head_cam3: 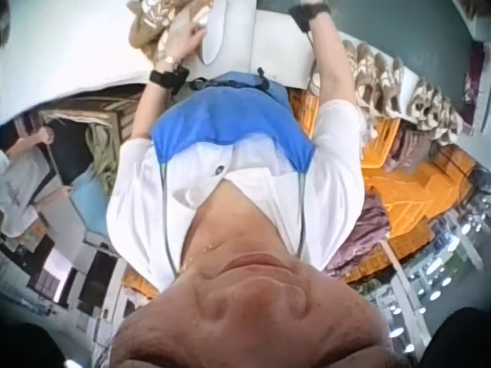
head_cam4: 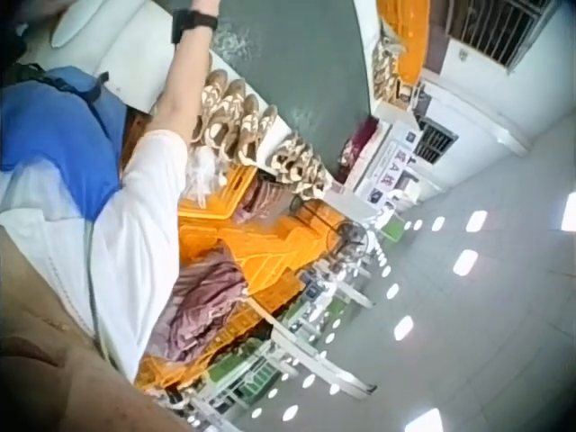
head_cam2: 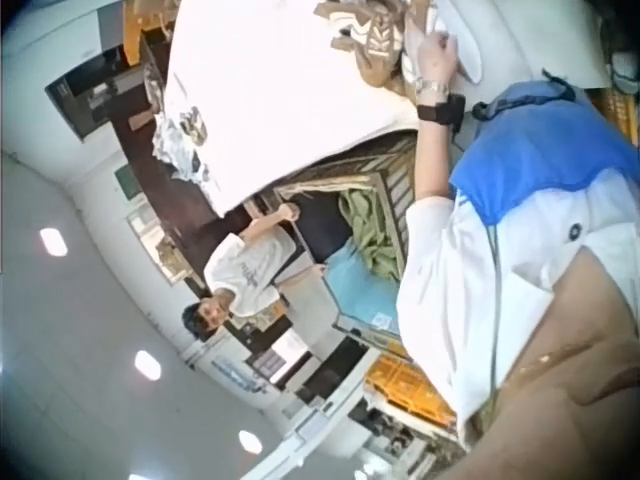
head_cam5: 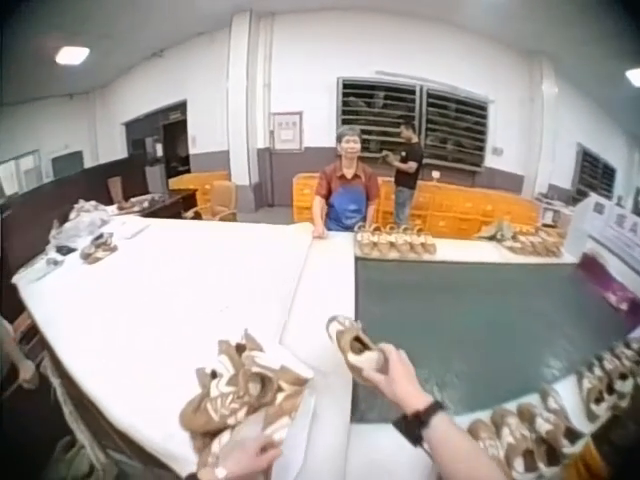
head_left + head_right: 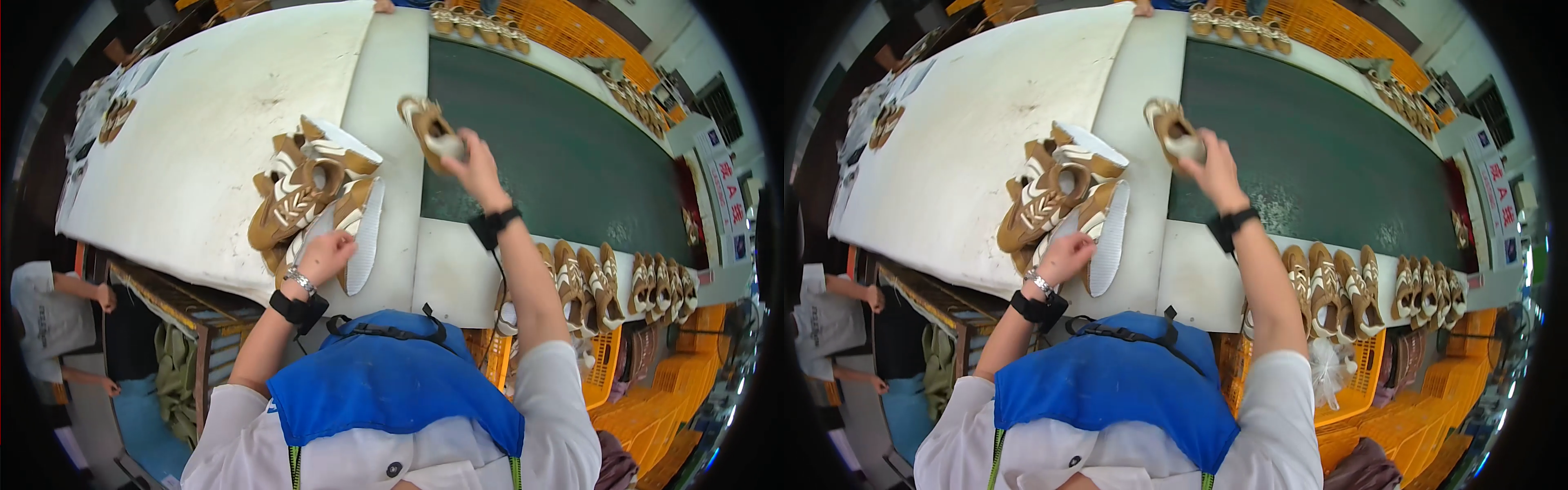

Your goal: The recorder picks up semi-finished shoe components from a large sack and places them onto a conveyor belt for further processing, while also handling green shoe lasts.

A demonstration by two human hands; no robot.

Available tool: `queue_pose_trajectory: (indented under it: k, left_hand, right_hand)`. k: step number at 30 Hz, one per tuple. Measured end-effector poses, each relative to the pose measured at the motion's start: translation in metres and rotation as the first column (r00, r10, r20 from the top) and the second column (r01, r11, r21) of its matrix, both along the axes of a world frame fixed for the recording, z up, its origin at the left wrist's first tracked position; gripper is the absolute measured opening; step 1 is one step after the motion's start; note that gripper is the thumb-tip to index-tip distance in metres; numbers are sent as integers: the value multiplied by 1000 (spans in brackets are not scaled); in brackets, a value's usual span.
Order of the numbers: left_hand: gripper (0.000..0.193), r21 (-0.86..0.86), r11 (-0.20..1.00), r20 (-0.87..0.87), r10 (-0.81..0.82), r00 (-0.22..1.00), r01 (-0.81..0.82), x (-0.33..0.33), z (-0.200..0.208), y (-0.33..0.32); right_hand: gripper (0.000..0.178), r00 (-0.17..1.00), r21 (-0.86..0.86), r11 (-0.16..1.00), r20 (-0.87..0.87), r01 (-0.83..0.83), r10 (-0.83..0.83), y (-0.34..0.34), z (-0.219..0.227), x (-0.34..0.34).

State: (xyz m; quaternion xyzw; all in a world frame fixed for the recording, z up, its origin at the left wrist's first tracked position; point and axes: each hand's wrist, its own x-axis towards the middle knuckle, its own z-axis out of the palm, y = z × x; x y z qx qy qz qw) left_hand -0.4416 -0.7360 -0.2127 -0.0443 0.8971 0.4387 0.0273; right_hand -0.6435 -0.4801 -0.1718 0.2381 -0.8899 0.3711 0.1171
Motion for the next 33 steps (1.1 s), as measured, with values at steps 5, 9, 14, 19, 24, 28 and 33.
queue_pose_trajectory:
  k: [5, 9, 14, 19, 24, 28, 33]
  left_hand:
    - [35, -449, 894, 211, 98, 973, 7, 39, -8, 23]
    - [35, -309, 934, -8, 187, 982, -180, 25, -58, 21]
    - [28, 170, 922, 27, 348, 937, -347, 29, -37, -6]
    - [26, 169, 975, -150, 168, 974, -142, 5, 24, -15]
    - [24, 159, 985, -248, -27, 968, 68, -24, 52, -15]
    - [28, 156, 974, -310, -109, 945, 164, -45, 57, -11]
    - [31, 130, 971, -324, 232, 917, -200, -25, 23, -34]
  right_hand:
    - [57, 911, 304, 900, 366, -312, 192, -73, -31, -48]
    - [51, 751, 39, 821, 430, -570, 501, -105, -88, -11]
    - [57, 361, -119, 944, 903, -306, 231, -37, -34, 0]
    - [61, 63, -516, 851, 850, -100, 523, 28, -18, 30]
    - [52, -215, -771, 432, 375, 468, 902, 56, -5, 51]
    - [34, 174, -581, 595, 781, 556, 600, 52, 35, 83]
    - [29, 407, -728, 651, 673, 215, 618, 93, 41, 98]
